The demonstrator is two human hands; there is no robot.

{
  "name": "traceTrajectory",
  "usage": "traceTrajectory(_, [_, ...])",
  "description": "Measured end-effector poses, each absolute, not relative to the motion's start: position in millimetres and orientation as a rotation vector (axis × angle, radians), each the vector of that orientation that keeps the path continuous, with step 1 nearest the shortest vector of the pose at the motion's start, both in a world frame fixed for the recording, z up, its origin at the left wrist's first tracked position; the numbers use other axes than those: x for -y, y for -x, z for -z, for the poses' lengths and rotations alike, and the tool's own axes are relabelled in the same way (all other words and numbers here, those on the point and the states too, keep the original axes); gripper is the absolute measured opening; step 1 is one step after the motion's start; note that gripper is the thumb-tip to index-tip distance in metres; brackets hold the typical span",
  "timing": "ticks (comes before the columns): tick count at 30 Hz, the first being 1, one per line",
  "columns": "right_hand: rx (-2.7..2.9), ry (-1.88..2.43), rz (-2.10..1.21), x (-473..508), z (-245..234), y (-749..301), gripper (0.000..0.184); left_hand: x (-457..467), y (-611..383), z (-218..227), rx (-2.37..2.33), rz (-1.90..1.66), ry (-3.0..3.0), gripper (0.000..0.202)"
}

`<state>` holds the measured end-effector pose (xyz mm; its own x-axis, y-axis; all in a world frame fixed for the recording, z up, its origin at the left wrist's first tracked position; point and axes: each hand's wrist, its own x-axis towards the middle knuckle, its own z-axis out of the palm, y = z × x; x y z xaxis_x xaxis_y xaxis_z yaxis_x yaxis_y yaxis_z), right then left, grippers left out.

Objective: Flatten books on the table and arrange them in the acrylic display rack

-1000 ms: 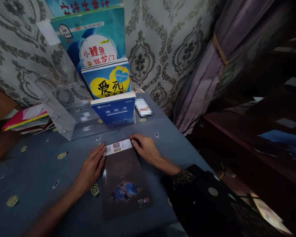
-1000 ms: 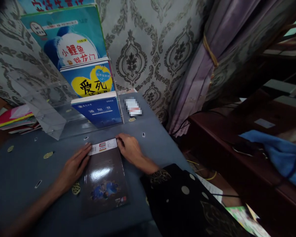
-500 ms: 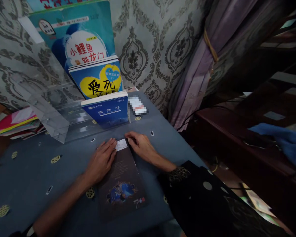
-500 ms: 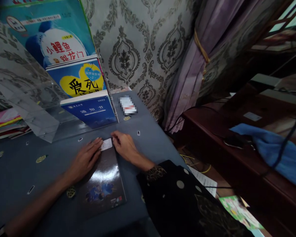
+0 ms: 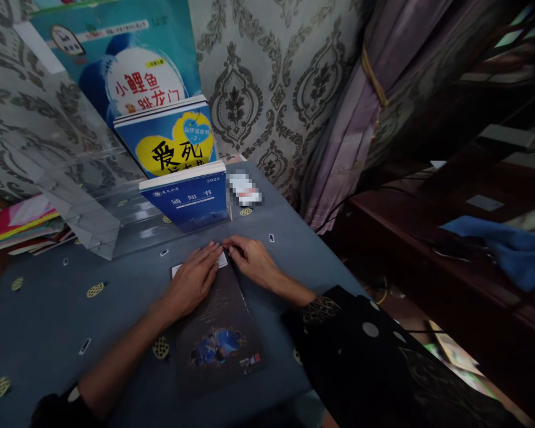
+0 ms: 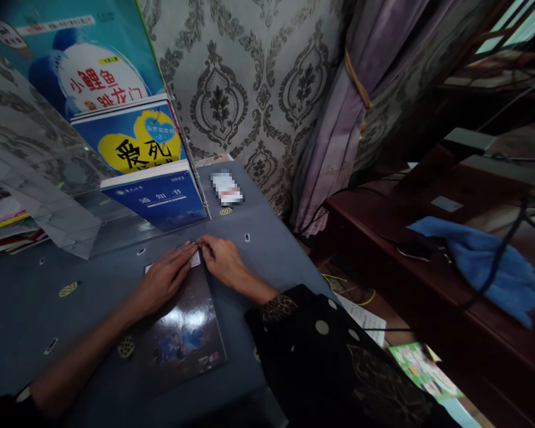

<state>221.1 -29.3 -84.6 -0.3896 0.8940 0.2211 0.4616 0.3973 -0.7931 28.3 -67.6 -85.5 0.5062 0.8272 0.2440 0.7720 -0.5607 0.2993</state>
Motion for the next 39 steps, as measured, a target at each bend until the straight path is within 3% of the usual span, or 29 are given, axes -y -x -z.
traceTrajectory(39, [2.081, 1.089, -0.924, 23.3, 83.6, -223.0, 0.028, 86.0, -36.3, 74.6, -1.161, -0.582, -2.816, 0.040])
